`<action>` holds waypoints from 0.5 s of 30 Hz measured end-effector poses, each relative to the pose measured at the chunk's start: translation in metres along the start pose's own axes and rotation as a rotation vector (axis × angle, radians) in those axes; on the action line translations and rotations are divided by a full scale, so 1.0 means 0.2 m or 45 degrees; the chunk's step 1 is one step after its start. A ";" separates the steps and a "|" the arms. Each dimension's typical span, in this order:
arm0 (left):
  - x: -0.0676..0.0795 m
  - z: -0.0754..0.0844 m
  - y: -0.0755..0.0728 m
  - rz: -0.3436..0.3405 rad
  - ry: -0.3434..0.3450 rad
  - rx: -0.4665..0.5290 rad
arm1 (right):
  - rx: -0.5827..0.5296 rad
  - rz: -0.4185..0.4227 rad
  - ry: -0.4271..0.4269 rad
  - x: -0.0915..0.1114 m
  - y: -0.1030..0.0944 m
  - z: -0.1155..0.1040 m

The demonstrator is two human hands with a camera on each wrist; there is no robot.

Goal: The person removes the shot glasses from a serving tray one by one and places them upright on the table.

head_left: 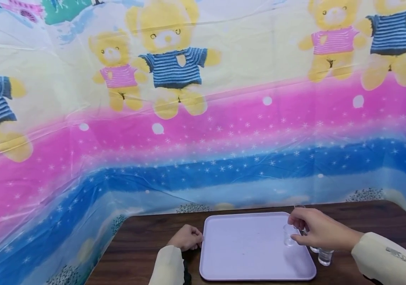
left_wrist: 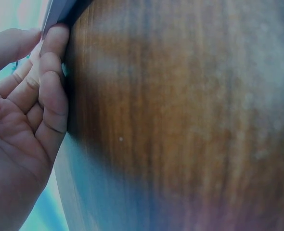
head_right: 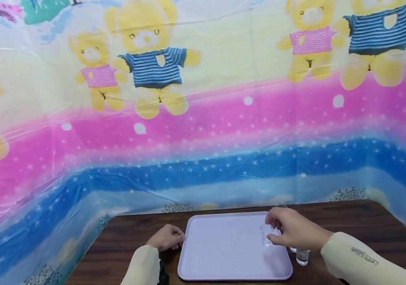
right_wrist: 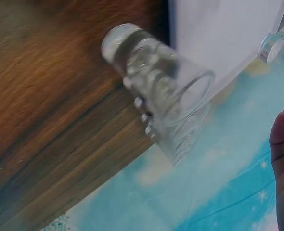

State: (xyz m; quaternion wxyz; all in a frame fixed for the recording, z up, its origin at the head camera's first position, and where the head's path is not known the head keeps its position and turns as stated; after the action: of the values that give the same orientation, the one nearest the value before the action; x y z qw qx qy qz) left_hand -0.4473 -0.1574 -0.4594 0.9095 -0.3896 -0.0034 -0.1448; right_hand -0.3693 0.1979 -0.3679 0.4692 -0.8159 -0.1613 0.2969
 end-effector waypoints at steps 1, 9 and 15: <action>0.00 0.00 0.00 -0.002 -0.002 -0.001 | -0.003 0.006 -0.009 0.02 -0.01 0.01; -0.01 -0.01 0.00 -0.006 -0.023 -0.015 | 0.003 0.084 -0.078 0.18 -0.04 0.06; -0.01 0.00 0.00 -0.004 -0.016 -0.018 | 0.027 0.166 -0.128 0.30 -0.07 0.08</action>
State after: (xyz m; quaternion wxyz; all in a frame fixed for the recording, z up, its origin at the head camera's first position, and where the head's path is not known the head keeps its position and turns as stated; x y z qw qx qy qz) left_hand -0.4486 -0.1570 -0.4604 0.9065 -0.3969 -0.0086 -0.1439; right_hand -0.3334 0.2490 -0.3818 0.4487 -0.8038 -0.1281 0.3690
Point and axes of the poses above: each hand's wrist, its own x-axis away from the middle knuckle, its own y-axis out of the palm, z = x × y, the point moved 5 cm from there along -x, towards the middle knuckle, and after that the axes turned 2 degrees about -x, right-handed, at the moved point
